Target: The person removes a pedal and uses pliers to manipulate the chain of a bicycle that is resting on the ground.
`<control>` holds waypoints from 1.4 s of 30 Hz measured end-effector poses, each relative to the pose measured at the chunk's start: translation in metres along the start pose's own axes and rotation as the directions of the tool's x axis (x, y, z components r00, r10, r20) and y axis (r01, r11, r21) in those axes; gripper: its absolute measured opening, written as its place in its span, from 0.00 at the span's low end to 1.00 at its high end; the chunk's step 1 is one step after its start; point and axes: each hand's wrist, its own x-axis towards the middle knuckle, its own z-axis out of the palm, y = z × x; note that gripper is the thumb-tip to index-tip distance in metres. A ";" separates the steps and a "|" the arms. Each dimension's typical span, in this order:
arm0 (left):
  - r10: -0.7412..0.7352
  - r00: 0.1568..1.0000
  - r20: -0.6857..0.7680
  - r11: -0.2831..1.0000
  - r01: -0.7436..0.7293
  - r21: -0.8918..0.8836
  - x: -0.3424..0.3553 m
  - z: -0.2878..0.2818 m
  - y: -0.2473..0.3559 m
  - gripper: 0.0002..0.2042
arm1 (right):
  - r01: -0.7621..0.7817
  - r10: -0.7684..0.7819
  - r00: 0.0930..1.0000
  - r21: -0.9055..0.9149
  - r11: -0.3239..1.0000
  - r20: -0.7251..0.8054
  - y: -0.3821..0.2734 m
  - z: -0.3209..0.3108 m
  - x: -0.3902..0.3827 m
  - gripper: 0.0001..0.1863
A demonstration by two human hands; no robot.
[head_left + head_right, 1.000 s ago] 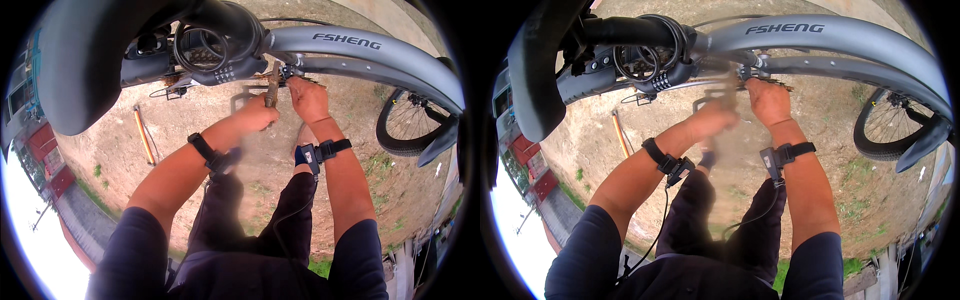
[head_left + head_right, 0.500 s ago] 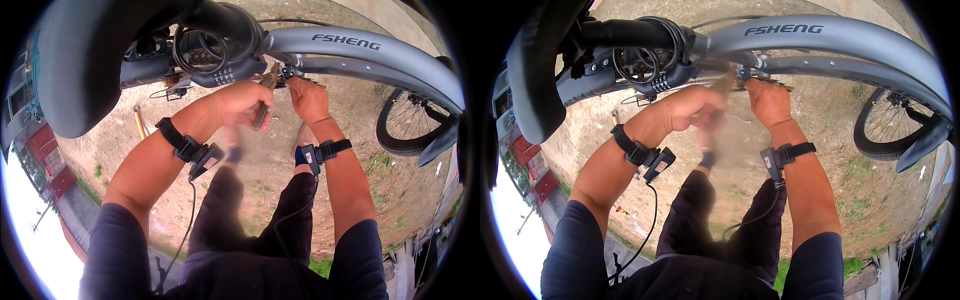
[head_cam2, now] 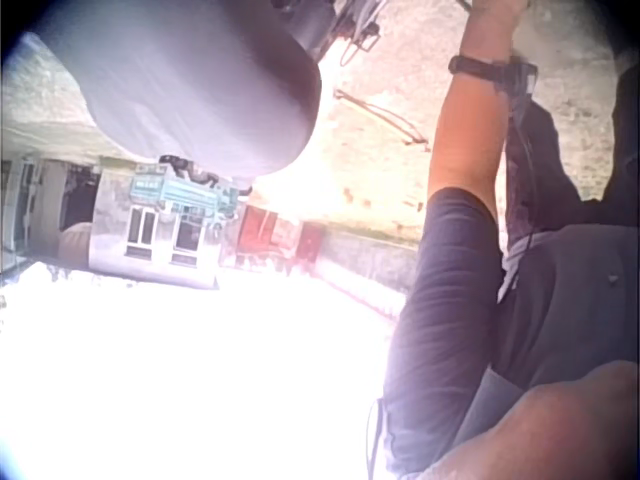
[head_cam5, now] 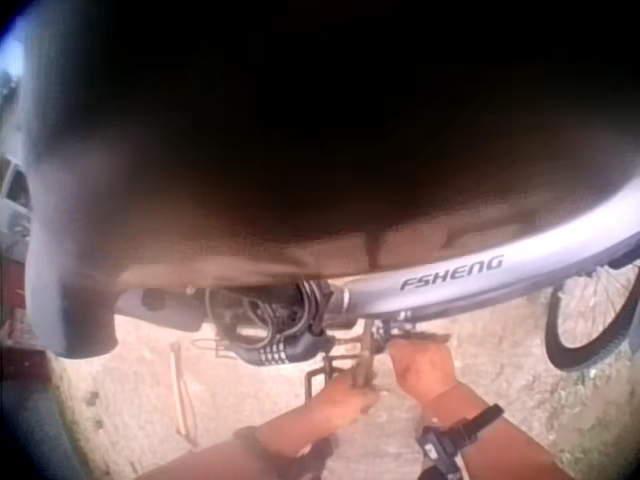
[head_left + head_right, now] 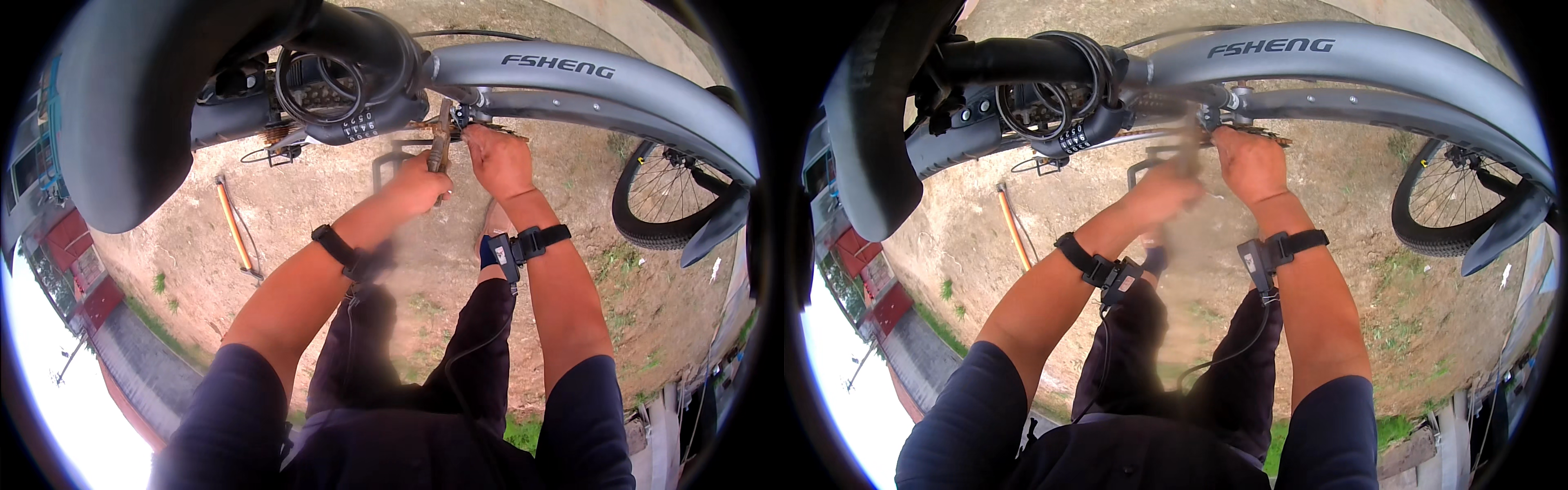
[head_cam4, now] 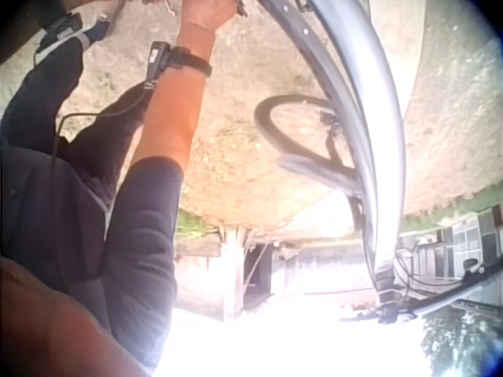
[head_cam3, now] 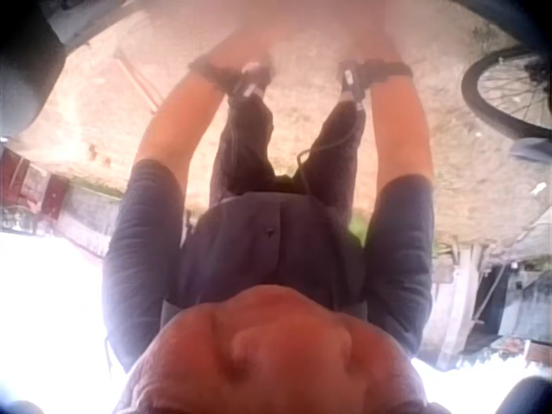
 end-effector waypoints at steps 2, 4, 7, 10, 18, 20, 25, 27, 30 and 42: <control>-0.074 0.993 0.095 0.996 0.078 -0.037 -0.005 -0.014 0.011 0.15 | 0.013 -0.012 1.000 0.008 1.000 -0.027 0.003 0.001 -0.001 0.07; -0.218 0.960 0.177 0.956 0.246 -0.157 -0.020 -0.026 0.048 0.13 | 0.015 -0.014 0.999 0.028 0.999 -0.042 0.003 0.002 -0.002 0.07; -0.351 0.912 0.212 0.926 0.372 -0.067 -0.025 -0.036 0.084 0.11 | 0.005 -0.002 0.999 0.043 0.999 -0.047 0.002 -0.002 -0.003 0.07; -0.238 0.952 0.192 0.969 0.246 -0.022 -0.019 -0.039 0.057 0.12 | -0.005 0.006 0.999 0.035 0.999 -0.036 0.000 -0.002 -0.002 0.08; -0.055 0.990 -0.129 0.991 0.070 0.118 -0.023 -0.006 -0.036 0.14 | -0.021 0.021 1.000 -0.016 1.000 -0.023 0.002 0.003 -0.006 0.08; 0.066 0.981 -0.181 0.909 0.016 0.417 -0.024 0.008 -0.066 0.18 | -0.042 0.042 0.999 -0.024 0.999 -0.005 0.001 0.001 -0.008 0.07; -0.050 0.994 -0.093 0.828 0.094 0.554 -0.035 0.042 -0.117 0.27 | -0.103 0.101 0.992 0.015 0.995 0.078 -0.012 -0.009 -0.006 0.07; -0.042 0.997 -0.066 0.812 0.072 0.579 -0.038 0.048 -0.122 0.28 | -0.157 0.152 0.980 0.027 0.987 0.128 -0.018 -0.017 -0.004 0.08; 0.056 0.989 -0.133 0.818 0.031 0.574 -0.038 0.054 -0.127 0.26 | -0.218 0.198 0.968 0.125 0.968 0.151 -0.027 -0.025 -0.002 0.08; 0.090 0.925 -0.369 0.925 -0.215 -0.314 0.008 0.006 0.037 0.17 | -0.427 0.350 0.902 0.411 0.806 0.251 -0.036 -0.029 0.001 0.10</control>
